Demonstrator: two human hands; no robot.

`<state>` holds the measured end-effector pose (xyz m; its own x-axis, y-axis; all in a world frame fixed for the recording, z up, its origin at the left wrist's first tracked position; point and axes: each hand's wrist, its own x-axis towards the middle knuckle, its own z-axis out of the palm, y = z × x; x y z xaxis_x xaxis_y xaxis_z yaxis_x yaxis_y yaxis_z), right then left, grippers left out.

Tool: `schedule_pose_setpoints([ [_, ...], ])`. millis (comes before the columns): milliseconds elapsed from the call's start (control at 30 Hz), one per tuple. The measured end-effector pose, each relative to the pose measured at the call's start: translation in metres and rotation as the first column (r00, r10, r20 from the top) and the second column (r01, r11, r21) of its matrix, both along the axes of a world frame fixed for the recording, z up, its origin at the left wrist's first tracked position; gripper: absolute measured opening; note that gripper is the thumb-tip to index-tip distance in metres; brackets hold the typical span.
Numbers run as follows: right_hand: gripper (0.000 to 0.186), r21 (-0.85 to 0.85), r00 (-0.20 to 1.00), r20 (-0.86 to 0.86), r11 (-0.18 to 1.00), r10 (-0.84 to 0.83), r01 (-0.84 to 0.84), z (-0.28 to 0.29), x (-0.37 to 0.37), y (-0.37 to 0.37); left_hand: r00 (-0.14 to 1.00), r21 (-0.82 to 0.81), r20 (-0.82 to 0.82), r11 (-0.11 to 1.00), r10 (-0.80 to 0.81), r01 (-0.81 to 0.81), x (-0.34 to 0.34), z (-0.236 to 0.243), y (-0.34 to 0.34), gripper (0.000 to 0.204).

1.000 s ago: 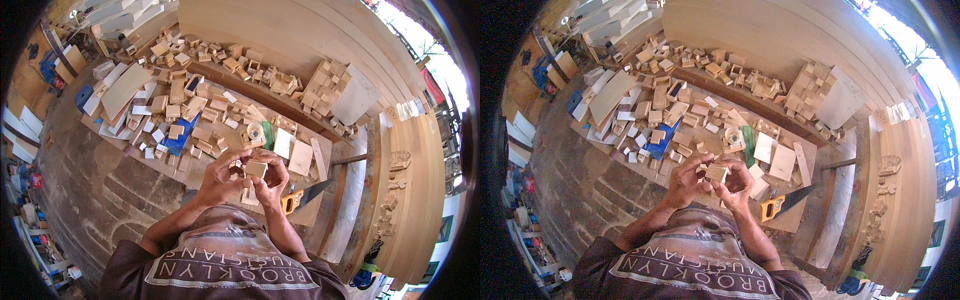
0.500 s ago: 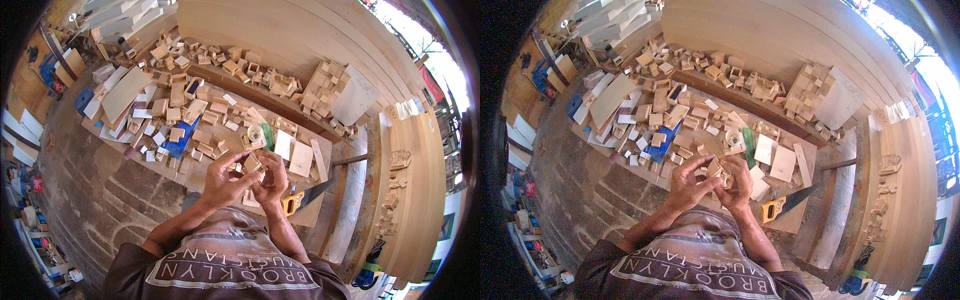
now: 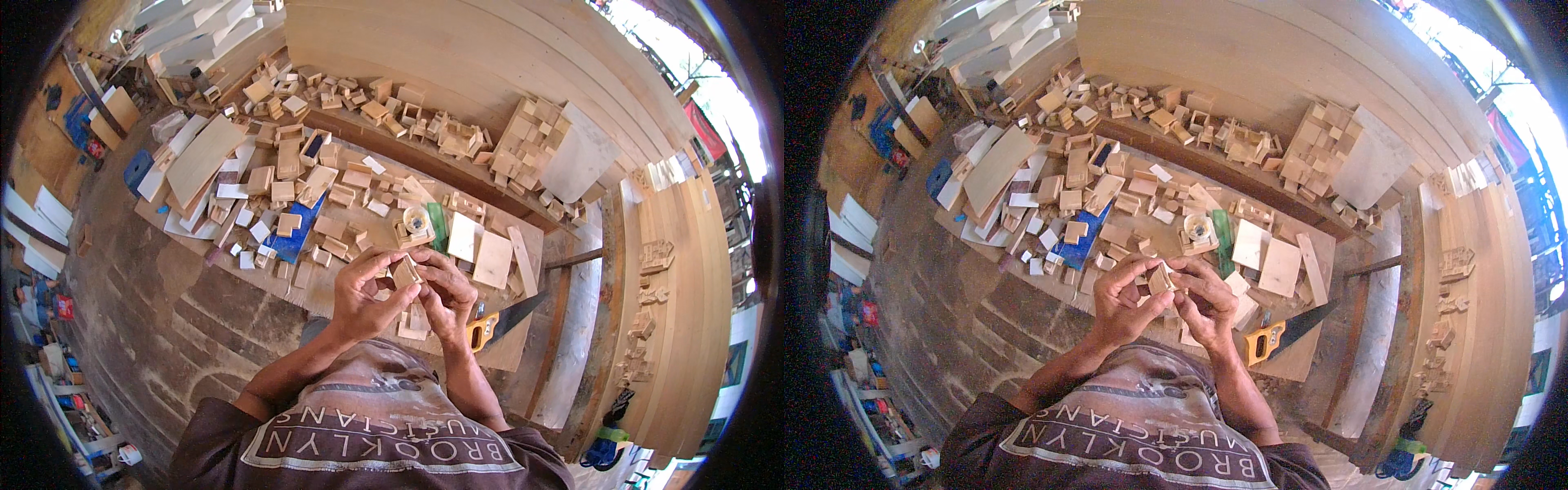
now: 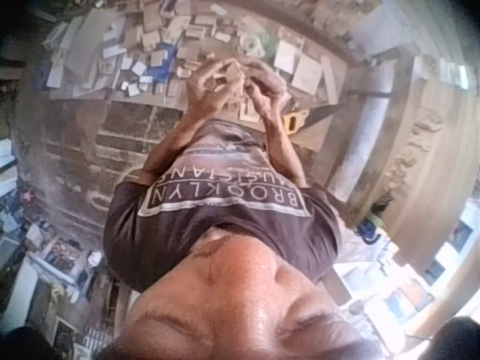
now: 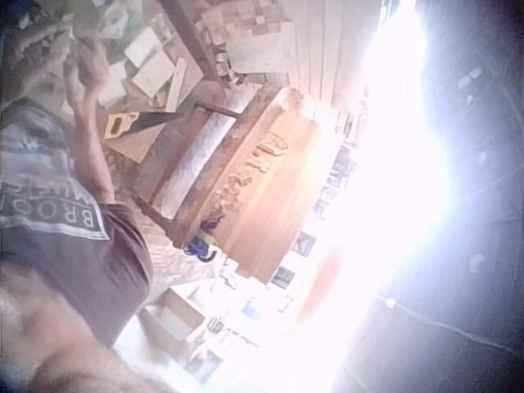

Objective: The person assembles small wooden boxes by applying glue to the edges and joining the pieces together by hand.

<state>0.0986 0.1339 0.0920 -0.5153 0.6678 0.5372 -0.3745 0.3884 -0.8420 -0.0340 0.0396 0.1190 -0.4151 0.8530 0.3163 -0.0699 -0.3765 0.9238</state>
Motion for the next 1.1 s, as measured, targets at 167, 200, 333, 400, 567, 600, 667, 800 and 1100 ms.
schedule_pose_setpoints([
  [167, 0.026, 0.016, 1.000, 0.000, 1.000, 0.016, -0.016, -0.001, 0.000, 0.001, 1.000, 0.037, -0.014, 0.999, 0.000, 0.001, -0.001, -0.005, 0.000, 0.042],
  [200, 0.026, 0.008, 1.000, -0.005, 1.000, 0.025, -0.025, -0.002, 0.000, 0.001, 1.000, 0.029, -0.014, 1.000, 0.000, 0.000, -0.002, -0.006, 0.000, 0.042],
  [333, 0.025, -0.034, 0.999, 0.017, 0.998, 0.050, -0.049, 0.000, 0.000, 0.001, 1.000, -0.007, -0.012, 1.000, 0.006, -0.006, -0.003, -0.010, 0.002, 0.041],
  [400, 0.026, -0.065, 0.998, 0.032, 0.997, 0.046, -0.044, -0.012, 0.003, 0.002, 0.999, -0.049, -0.031, 0.999, 0.009, -0.011, -0.005, -0.014, 0.005, 0.041],
  [567, 0.027, -0.214, 0.998, 0.045, 0.977, 0.032, -0.022, -0.027, 0.002, 0.001, 0.982, -0.180, -0.186, 0.982, 0.021, -0.055, -0.012, -0.021, 0.013, 0.044],
  [600, 0.027, -0.262, 0.999, 0.020, 0.965, 0.032, -0.026, -0.035, 0.002, 0.001, 0.960, -0.205, -0.279, 0.975, 0.030, -0.090, -0.014, -0.022, 0.014, 0.046],
  [667, 0.027, -0.212, 0.997, 0.079, 0.977, 0.017, 0.000, -0.035, 0.006, 0.001, 0.982, -0.175, -0.191, 0.984, 0.010, -0.044, -0.014, -0.028, 0.017, 0.042],
  [800, 0.028, -0.099, 0.995, 0.071, 0.992, -0.068, 0.074, -0.028, 0.010, 0.001, 0.987, -0.176, -0.095, 0.978, -0.131, 0.113, -0.016, -0.026, 0.026, 0.037],
  [1100, 0.041, -0.003, 0.970, 0.029, 0.970, -0.243, 0.243, -0.006, 0.006, -0.021, 0.943, -0.117, -0.146, 0.952, -0.300, 0.284, -0.029, 0.000, 0.040, 0.038],
])
